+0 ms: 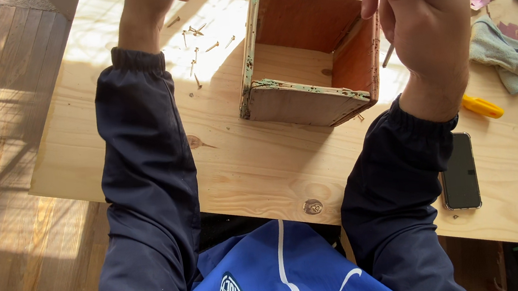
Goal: The person uses a screwdriver to remove screws from a small wooden box, detaches the lid, and then reattaches it by driving screws back in. The person handles the box and lid multiple times while working on a wooden workbench.
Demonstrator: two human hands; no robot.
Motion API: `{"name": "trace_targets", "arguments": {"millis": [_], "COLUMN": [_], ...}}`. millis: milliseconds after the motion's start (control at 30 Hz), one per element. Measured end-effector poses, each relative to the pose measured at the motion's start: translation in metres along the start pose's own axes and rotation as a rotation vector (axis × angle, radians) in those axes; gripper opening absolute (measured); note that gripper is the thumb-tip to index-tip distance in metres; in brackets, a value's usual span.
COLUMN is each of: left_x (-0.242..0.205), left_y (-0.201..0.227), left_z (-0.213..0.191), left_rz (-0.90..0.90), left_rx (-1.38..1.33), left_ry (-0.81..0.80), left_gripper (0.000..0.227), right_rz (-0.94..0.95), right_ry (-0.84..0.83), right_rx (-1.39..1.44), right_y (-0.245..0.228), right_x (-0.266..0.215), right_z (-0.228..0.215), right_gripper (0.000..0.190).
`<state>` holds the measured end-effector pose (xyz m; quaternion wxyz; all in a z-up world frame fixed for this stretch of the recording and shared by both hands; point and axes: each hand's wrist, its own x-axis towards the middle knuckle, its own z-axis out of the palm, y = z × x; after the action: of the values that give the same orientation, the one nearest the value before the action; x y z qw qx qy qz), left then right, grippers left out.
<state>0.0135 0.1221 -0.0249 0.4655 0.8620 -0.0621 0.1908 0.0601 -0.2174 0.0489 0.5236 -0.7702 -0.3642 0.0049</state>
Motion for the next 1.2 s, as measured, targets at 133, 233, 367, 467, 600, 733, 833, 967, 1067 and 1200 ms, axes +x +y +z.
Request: {"name": "trace_targets", "arguments": {"millis": [133, 233, 367, 467, 600, 733, 833, 967, 1067, 1200], "left_x": [-0.009, -0.019, -0.031, -0.047, -0.055, -0.048, -0.037, -0.022, -0.018, -0.005], "left_y": [0.056, 0.098, 0.114, 0.115, 0.086, 0.101, 0.112, 0.104, 0.111, 0.074], "left_z": [0.003, 0.02, 0.08, 0.137, 0.185, 0.167, 0.136, 0.096, 0.072, 0.076], "left_rz": [0.114, 0.262, 0.443, 0.416, 0.468, 0.462, 0.371, 0.384, 0.13, 0.07], "left_rx": [0.043, 0.071, 0.499, 0.704, 0.753, 0.732, 0.637, 0.312, -0.131, -0.441], "left_ry": [-0.169, -0.305, -0.436, -0.388, -0.237, -0.216, -0.215, 0.123, 0.105, -0.004], "left_gripper": [0.042, 0.037, 0.035, 0.045, 0.025, 0.013, 0.034, 0.038, 0.015, 0.028], "right_rz": [-0.133, -0.119, -0.045, -0.004, -0.046, -0.033, -0.041, -0.008, -0.043, -0.071], "right_ry": [0.042, 0.063, 0.277, 0.361, 0.355, 0.424, 0.514, 0.634, 0.602, 0.536], "right_rx": [0.053, 0.074, 0.257, 0.312, 0.366, 0.455, 0.481, 0.49, 0.477, 0.398], "right_y": [0.003, -0.006, -0.007, -0.009, -0.009, -0.01, -0.013, -0.024, -0.032, -0.035], "right_x": [-0.005, -0.011, -0.013, -0.013, -0.011, -0.014, -0.018, -0.024, -0.024, -0.02], "right_z": [-0.008, -0.009, -0.006, -0.004, -0.006, -0.012, -0.018, -0.025, -0.021, -0.015], "right_gripper": [0.051, 0.052, 0.041, 0.04, 0.038, 0.028, 0.019, 0.034, 0.033, 0.027]}}
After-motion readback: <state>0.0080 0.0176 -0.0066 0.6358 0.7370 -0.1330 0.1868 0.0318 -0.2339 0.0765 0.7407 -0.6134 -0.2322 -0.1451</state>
